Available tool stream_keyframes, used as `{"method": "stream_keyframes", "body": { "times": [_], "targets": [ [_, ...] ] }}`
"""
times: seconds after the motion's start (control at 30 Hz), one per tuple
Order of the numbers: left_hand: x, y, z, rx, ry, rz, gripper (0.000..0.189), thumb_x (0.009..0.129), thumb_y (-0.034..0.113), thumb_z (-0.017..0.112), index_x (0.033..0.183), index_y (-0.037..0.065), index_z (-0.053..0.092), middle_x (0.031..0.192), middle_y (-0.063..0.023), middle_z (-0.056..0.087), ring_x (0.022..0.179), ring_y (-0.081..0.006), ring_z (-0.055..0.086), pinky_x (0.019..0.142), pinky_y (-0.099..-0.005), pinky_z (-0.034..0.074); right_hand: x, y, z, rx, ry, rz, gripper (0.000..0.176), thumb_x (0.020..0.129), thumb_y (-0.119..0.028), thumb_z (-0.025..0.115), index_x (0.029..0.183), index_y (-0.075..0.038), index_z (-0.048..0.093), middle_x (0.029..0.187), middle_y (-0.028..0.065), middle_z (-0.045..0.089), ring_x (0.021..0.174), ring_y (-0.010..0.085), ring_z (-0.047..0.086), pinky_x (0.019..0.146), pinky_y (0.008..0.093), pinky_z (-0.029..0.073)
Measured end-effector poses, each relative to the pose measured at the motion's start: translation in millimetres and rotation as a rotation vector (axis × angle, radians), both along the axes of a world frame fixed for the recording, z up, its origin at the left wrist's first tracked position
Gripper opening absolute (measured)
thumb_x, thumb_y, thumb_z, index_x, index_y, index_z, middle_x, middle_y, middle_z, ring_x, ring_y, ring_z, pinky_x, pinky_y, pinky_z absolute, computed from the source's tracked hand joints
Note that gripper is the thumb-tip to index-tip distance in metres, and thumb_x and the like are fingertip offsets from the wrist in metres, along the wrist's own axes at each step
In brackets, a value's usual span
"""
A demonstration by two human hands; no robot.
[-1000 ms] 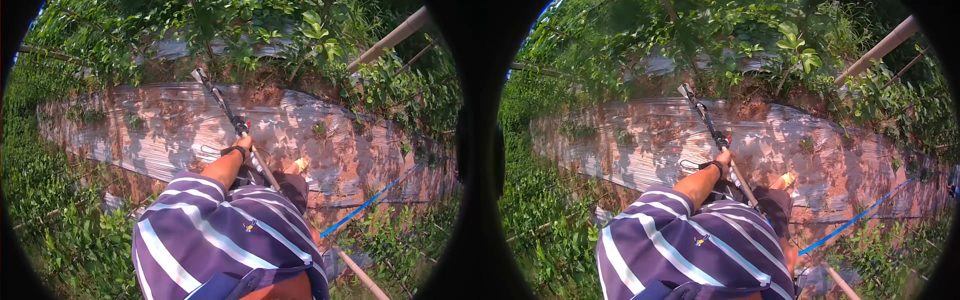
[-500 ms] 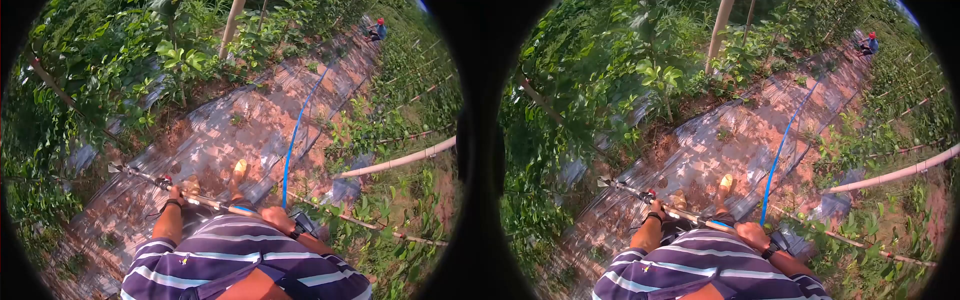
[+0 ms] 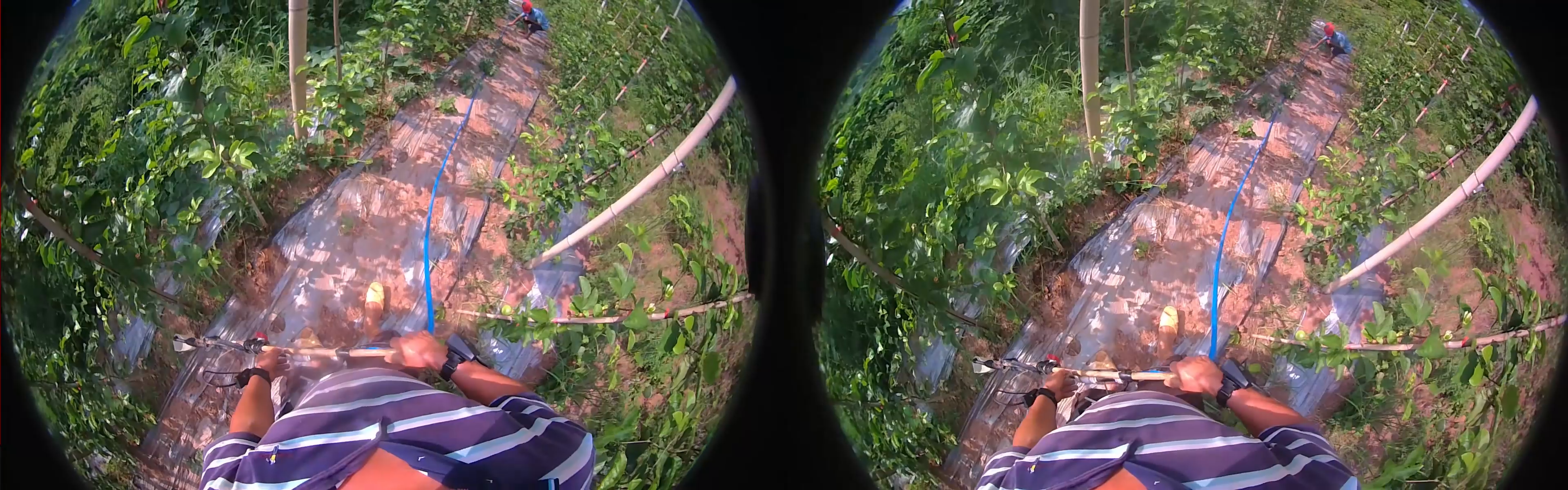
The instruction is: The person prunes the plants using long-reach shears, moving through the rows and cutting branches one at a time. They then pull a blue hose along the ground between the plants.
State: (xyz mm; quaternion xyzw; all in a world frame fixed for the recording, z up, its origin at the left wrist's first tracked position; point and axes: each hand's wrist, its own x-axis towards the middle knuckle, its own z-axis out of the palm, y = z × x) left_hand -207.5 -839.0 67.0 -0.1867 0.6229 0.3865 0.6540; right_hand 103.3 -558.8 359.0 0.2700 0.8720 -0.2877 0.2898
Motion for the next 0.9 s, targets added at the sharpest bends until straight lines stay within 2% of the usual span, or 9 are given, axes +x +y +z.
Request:
{"method": "stream_keyframes", "body": {
  "times": [0.03, 0.17, 0.27, 0.4, 0.43, 0.53, 0.63, 0.77, 0.9],
  "targets": [
    [2, 5, 29, -0.021, 0.125, -0.007, 0.025, 0.089, 0.026, 0.057, 0.103, 0.005, 0.059, 0.097, -0.0167, 0.063, 0.080, -0.0329, 0.065, 0.064, -0.0500, 0.055, 1, 0, -1, -0.014, -0.001, -0.019, 0.048, 0.087, -0.051, 0.057, 0.095, -0.004, 0.068, 0.093, 0.0214, 0.068, 0.090, 0.0400, 0.065, 0.076, 0.0508, 0.049],
    [-15, -40, -31, 0.181, 0.028, 0.164, 0.033, 0.086, 0.029, 0.059, 0.110, 0.005, 0.057, 0.091, -0.0168, 0.066, 0.074, -0.0305, 0.068, 0.060, -0.0410, 0.056, 1, -1, -1, -0.017, -0.005, -0.022, 0.047, 0.087, -0.050, 0.057, 0.095, -0.004, 0.068, 0.093, 0.0212, 0.068, 0.091, 0.0399, 0.065, 0.077, 0.0508, 0.049],
    [-7, -72, -81, 0.214, 0.093, 0.157, 0.039, 0.090, 0.041, 0.040, 0.101, 0.008, 0.058, 0.090, -0.0178, 0.062, 0.078, -0.0400, 0.063, 0.061, -0.0497, 0.052, 2, 0, -4, -0.042, -0.087, 0.019, 0.050, 0.090, -0.056, 0.051, 0.106, -0.010, 0.065, 0.098, 0.0187, 0.068, 0.096, 0.0384, 0.063, 0.082, 0.0495, 0.047],
    [13, -74, -42, 0.181, 0.148, 0.041, 0.034, 0.087, 0.039, 0.042, 0.094, 0.008, 0.055, 0.092, -0.0217, 0.062, 0.080, -0.0416, 0.062, 0.062, -0.0518, 0.050, 9, -5, -8, -0.040, -0.034, 0.024, 0.049, 0.089, -0.054, 0.052, 0.103, -0.010, 0.066, 0.097, 0.0190, 0.068, 0.094, 0.0382, 0.064, 0.080, 0.0490, 0.047],
    [6, -116, -142, 0.504, 0.755, -0.551, 0.021, 0.090, 0.025, 0.056, 0.101, 0.007, 0.056, 0.085, -0.0136, 0.065, 0.074, -0.0302, 0.068, 0.061, -0.0431, 0.055, 11, -7, -9, -0.040, -0.003, 0.026, 0.048, 0.089, -0.054, 0.052, 0.101, -0.009, 0.066, 0.095, 0.0191, 0.068, 0.093, 0.0379, 0.064, 0.080, 0.0485, 0.047],
    [9, -95, -81, 0.210, 0.014, 0.124, 0.033, 0.086, 0.042, 0.045, 0.091, 0.012, 0.055, 0.081, -0.0152, 0.059, 0.078, -0.0360, 0.063, 0.063, -0.0468, 0.050, 7, -14, 0, -0.003, -0.028, 0.035, 0.048, 0.089, -0.052, 0.051, 0.096, -0.008, 0.067, 0.091, 0.0187, 0.068, 0.090, 0.0369, 0.065, 0.079, 0.0478, 0.048],
    [-2, -105, -123, 0.512, 0.690, -0.547, 0.034, 0.085, 0.046, 0.046, 0.089, 0.013, 0.055, 0.074, -0.0113, 0.057, 0.078, -0.0313, 0.063, 0.061, -0.0437, 0.050, 6, -17, 4, 0.013, 0.001, 0.010, 0.048, 0.088, -0.052, 0.050, 0.094, -0.008, 0.068, 0.088, 0.0183, 0.069, 0.088, 0.0361, 0.065, 0.078, 0.0473, 0.048],
    [-8, -66, -52, 0.162, 0.023, 0.155, 0.015, 0.088, 0.028, 0.053, 0.084, 0.013, 0.054, 0.069, -0.0047, 0.055, 0.061, -0.0218, 0.058, 0.049, -0.0385, 0.048, 6, -19, 4, 0.017, 0.008, 0.009, 0.048, 0.088, -0.052, 0.051, 0.093, -0.008, 0.068, 0.089, 0.0180, 0.069, 0.088, 0.0356, 0.065, 0.078, 0.0471, 0.048],
    [-2, -21, 24, 0.119, 0.226, 0.071, 0.008, 0.087, 0.016, 0.056, 0.082, 0.010, 0.054, 0.059, -0.0016, 0.049, 0.044, -0.0157, 0.050, 0.039, -0.0295, 0.042, 7, -24, 3, 0.028, 0.000, -0.011, 0.047, 0.087, -0.053, 0.051, 0.094, -0.009, 0.068, 0.089, 0.0177, 0.069, 0.089, 0.0353, 0.065, 0.078, 0.0467, 0.048]
  ]
}}
